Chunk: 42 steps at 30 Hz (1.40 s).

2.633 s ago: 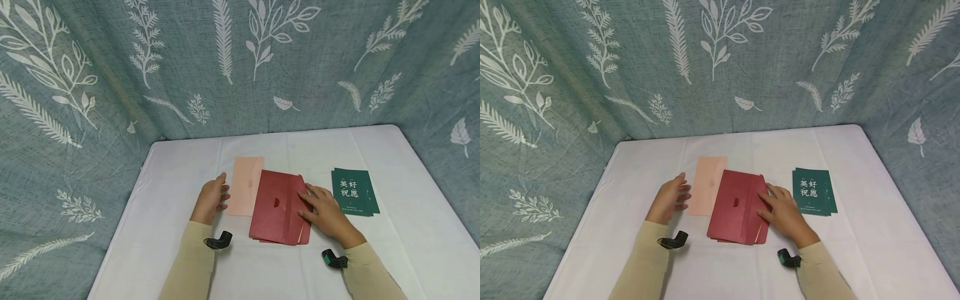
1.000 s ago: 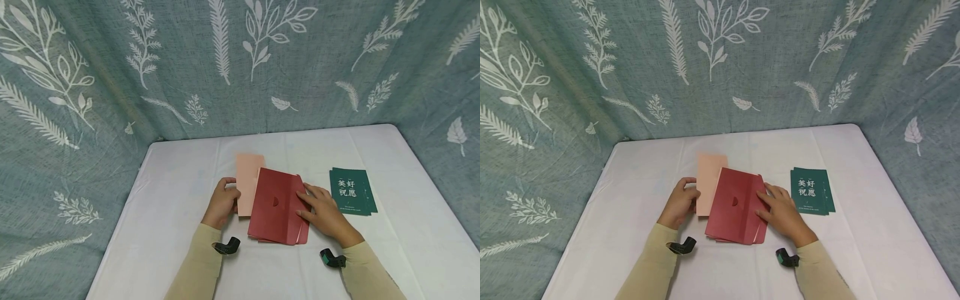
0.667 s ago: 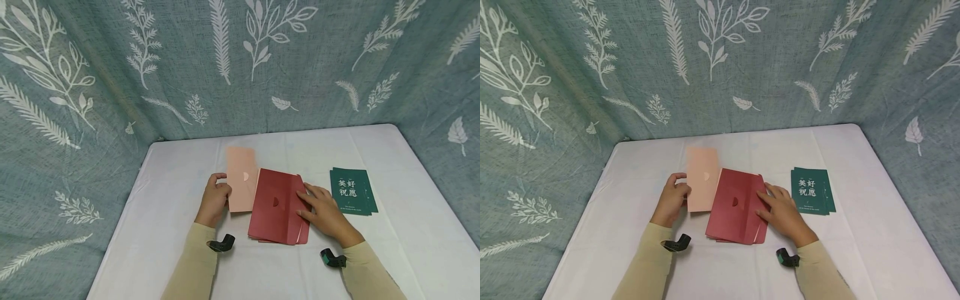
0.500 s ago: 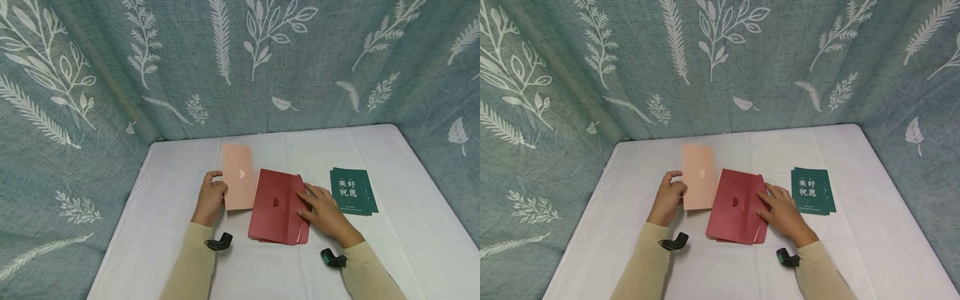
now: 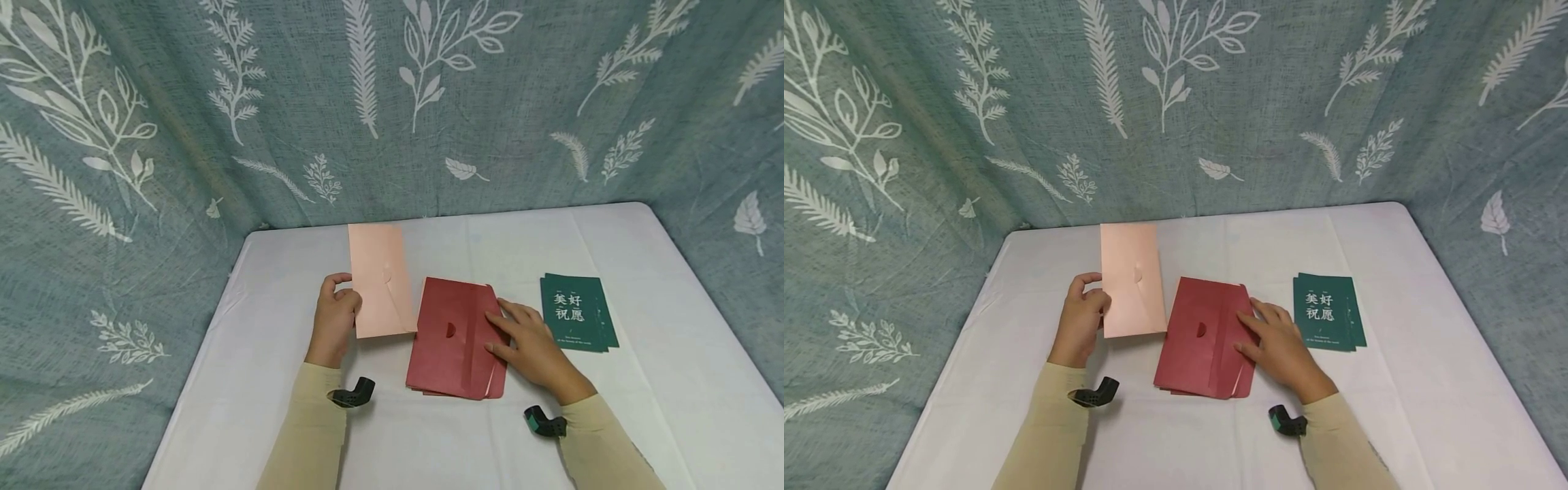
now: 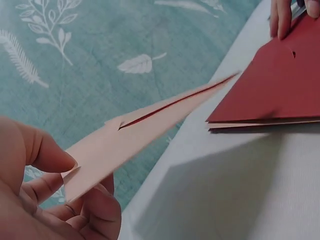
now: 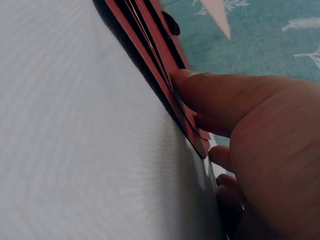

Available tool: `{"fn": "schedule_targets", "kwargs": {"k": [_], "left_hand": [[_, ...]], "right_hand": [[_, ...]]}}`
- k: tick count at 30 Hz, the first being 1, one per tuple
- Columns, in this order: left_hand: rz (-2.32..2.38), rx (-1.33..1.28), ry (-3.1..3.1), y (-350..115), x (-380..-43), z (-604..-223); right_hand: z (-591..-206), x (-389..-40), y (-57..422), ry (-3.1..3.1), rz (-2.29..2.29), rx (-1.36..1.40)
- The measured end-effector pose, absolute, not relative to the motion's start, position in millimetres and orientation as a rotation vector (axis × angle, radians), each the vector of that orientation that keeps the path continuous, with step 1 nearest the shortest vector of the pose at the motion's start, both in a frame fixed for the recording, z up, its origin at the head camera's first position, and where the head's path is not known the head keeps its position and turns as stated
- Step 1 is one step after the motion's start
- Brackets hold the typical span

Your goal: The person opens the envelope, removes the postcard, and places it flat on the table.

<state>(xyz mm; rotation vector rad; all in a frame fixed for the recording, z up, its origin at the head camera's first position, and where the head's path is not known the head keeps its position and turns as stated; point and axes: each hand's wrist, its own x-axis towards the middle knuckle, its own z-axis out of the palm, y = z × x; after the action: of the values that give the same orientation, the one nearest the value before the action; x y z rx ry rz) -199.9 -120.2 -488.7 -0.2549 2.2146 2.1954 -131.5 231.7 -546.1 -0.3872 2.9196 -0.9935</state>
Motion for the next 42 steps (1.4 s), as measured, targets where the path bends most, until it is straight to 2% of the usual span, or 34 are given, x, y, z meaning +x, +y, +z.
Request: {"fn": "schedule_targets", "kwargs": {"k": [12, 42], "left_hand": [[2.147, -0.202, 2.142, -105, -195, -488], [1.879, -0.033, 2.096, -72, -177, -523]], "right_hand": [[-545, -131, 231, 2.916, -0.996, -0.38], [-547, -130, 230, 2.925, -0.993, -0.383]]}}
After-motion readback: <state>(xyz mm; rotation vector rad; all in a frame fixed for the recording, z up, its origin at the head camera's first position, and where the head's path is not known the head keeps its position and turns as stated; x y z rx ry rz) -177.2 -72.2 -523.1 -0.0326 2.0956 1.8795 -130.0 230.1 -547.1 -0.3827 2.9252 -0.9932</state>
